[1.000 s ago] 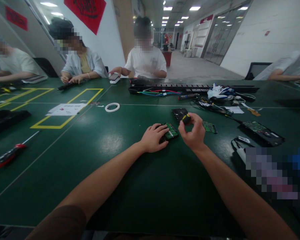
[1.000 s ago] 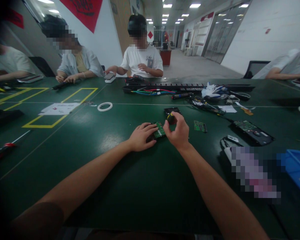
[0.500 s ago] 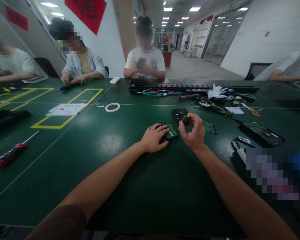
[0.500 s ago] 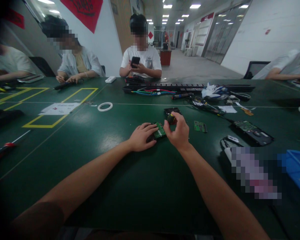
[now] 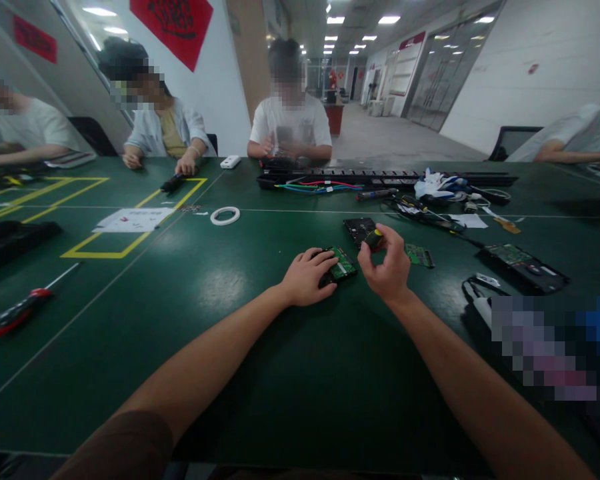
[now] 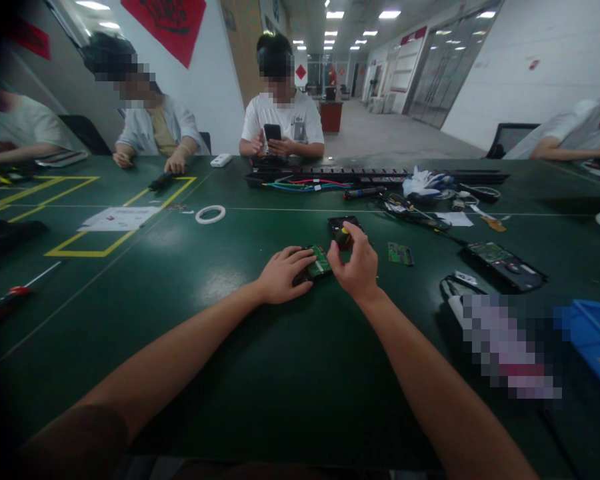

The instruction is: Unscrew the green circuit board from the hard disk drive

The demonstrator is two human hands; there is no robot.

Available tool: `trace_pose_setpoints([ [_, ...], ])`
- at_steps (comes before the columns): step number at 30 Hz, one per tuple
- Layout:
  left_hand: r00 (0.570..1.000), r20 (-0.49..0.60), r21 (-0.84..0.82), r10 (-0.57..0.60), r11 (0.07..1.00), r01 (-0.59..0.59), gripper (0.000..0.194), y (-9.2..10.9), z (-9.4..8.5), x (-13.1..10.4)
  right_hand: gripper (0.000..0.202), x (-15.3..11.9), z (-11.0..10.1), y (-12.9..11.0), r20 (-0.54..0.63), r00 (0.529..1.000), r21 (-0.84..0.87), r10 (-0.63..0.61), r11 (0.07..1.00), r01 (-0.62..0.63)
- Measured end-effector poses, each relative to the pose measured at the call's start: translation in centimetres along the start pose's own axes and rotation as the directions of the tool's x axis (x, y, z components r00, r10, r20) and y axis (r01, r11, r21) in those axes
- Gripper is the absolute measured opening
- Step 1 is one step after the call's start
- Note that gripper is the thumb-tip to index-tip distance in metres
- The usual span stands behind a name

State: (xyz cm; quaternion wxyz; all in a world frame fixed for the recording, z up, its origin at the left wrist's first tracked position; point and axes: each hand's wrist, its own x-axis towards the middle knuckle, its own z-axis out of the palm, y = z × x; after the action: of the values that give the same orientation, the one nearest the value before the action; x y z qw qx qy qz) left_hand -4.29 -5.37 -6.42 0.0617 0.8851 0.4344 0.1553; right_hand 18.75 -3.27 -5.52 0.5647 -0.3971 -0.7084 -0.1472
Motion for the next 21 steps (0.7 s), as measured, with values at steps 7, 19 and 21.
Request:
trace_pose_setpoints([
  [7, 1.000, -0.001, 0.001, -0.002, 1.000, 0.002, 0.072, -0.07, 0.17, 0.04, 0.055, 0.03, -0.07, -0.15, 0.012, 1.000, 0.006, -0.023, 1.000, 0.023],
  [19, 1.000, -0.018, 0.005, 0.009, 1.000, -0.009, 0.072, -0.30, 0.35, 0.03, 0.060, -0.12, 0.42, 0.55, 0.021, 1.000, 0.003, 0.008, 1.000, -0.008],
  [21, 1.000, -0.019, 0.006, 0.005, 1.000, -0.005, 0.072, -0.31, 0.37, 0.04, 0.061, -0.02, 0.35, 0.43, 0.019, 1.000, -0.005, -0.021, 1.000, 0.022],
])
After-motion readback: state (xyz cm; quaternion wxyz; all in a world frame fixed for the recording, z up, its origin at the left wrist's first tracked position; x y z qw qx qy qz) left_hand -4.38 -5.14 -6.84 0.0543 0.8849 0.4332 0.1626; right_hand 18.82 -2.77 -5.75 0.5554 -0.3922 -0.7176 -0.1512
